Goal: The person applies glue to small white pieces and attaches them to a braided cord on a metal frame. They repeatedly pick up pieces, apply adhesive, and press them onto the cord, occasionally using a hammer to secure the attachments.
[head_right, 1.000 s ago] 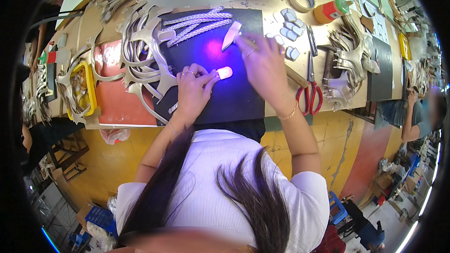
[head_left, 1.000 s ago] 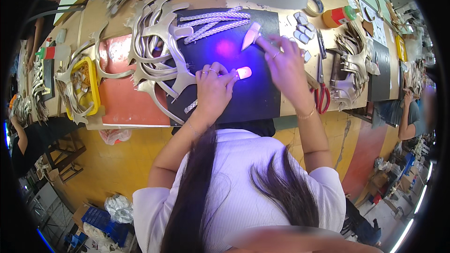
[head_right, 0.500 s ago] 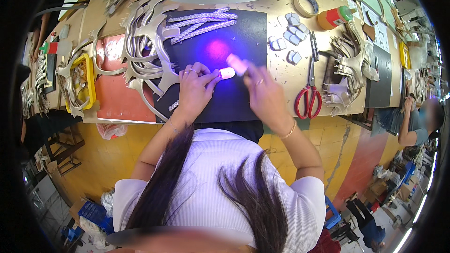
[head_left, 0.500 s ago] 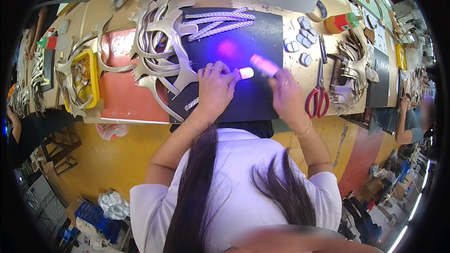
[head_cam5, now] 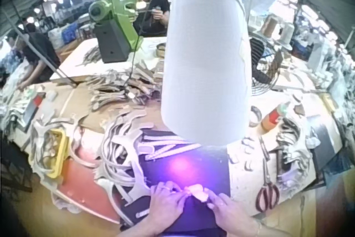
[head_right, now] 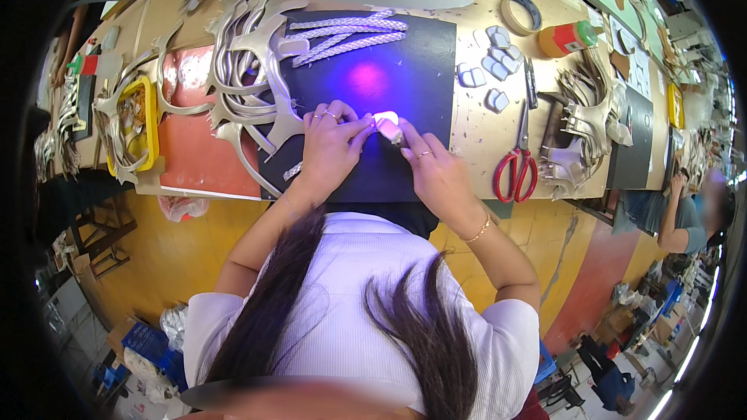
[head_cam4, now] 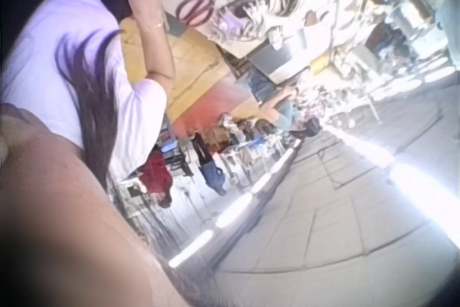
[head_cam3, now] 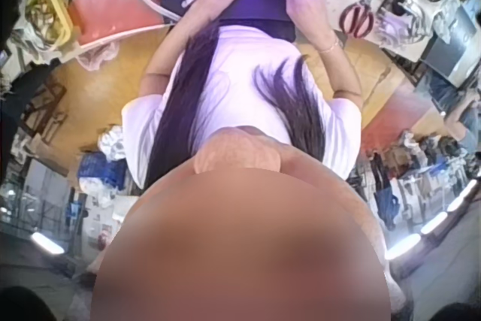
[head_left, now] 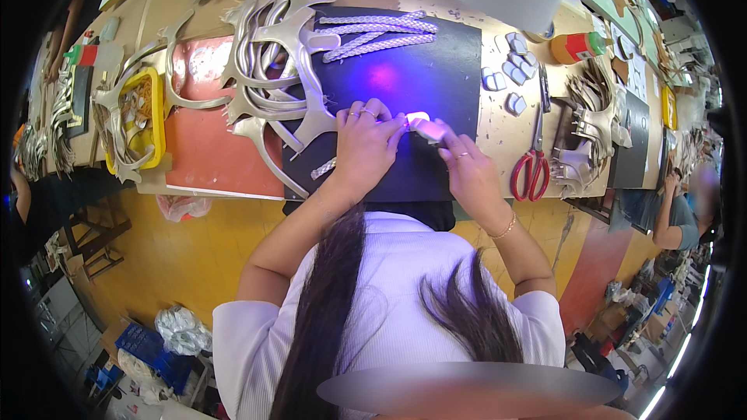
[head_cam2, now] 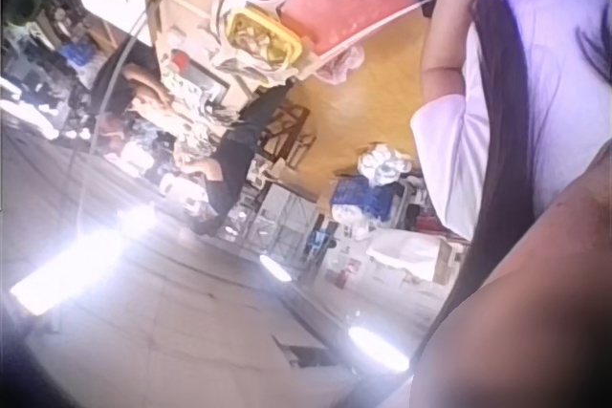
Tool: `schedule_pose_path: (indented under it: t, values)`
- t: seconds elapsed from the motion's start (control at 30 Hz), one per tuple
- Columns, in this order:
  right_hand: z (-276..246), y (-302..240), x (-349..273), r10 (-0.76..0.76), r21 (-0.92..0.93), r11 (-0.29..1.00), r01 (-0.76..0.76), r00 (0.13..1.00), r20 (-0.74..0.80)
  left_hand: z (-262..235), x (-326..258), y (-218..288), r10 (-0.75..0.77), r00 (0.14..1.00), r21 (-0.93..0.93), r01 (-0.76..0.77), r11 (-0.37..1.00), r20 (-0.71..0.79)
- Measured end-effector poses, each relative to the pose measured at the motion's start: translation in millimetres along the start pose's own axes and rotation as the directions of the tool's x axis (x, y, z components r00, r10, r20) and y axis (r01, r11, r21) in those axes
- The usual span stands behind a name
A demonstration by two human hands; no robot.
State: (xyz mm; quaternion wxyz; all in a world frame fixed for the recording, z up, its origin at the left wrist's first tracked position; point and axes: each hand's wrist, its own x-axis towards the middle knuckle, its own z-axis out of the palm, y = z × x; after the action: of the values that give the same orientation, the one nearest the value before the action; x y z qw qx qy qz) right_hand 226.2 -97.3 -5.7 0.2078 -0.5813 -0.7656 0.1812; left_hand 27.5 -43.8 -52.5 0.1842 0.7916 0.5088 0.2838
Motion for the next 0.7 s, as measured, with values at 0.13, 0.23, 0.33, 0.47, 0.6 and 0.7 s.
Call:
schedule_pose_path:
  t: [0.13, 0.23, 0.33, 0.47, 0.6, 0.7]
  values:
    - [0.2, 0.8, -3.8, -0.078, 0.088, 0.991, 0.101, 0.970, -0.229, 0.2, -0.6, -0.1, -0.010, 1.000, 0.001, 0.010, 1.000, 0.018]
    - [7.8, 3.4, -5.0, 0.048, -0.099, 0.994, -0.039, 0.995, 0.088, -0.2, -0.4, -0.5, 0.004, 0.999, 0.017, -0.005, 1.000, 0.033]
    - [14.9, 7.0, -6.0, 0.026, -0.106, 0.994, -0.021, 0.999, 0.047, -0.7, -2.8, 0.2, 0.012, 0.999, 0.023, -0.012, 1.000, 0.033]
    - [14.2, 10.6, -4.4, -0.003, -0.076, 0.997, 0.006, 0.999, 0.032, 0.0, -4.4, -0.3, 0.042, 0.999, 0.032, -0.042, 0.999, 0.008]
    - [3.6, 8.9, -6.1, -0.028, 0.015, 0.999, 0.029, 0.998, -0.060, 1.1, -5.1, -0.9, 0.032, 0.999, 0.018, -0.032, 0.999, 0.007]
    - [0.4, 5.9, -8.2, -0.052, 0.092, 0.993, 0.068, 0.985, -0.162, 2.4, -4.9, -0.6, 0.038, 0.999, 0.013, -0.038, 0.999, -0.018]
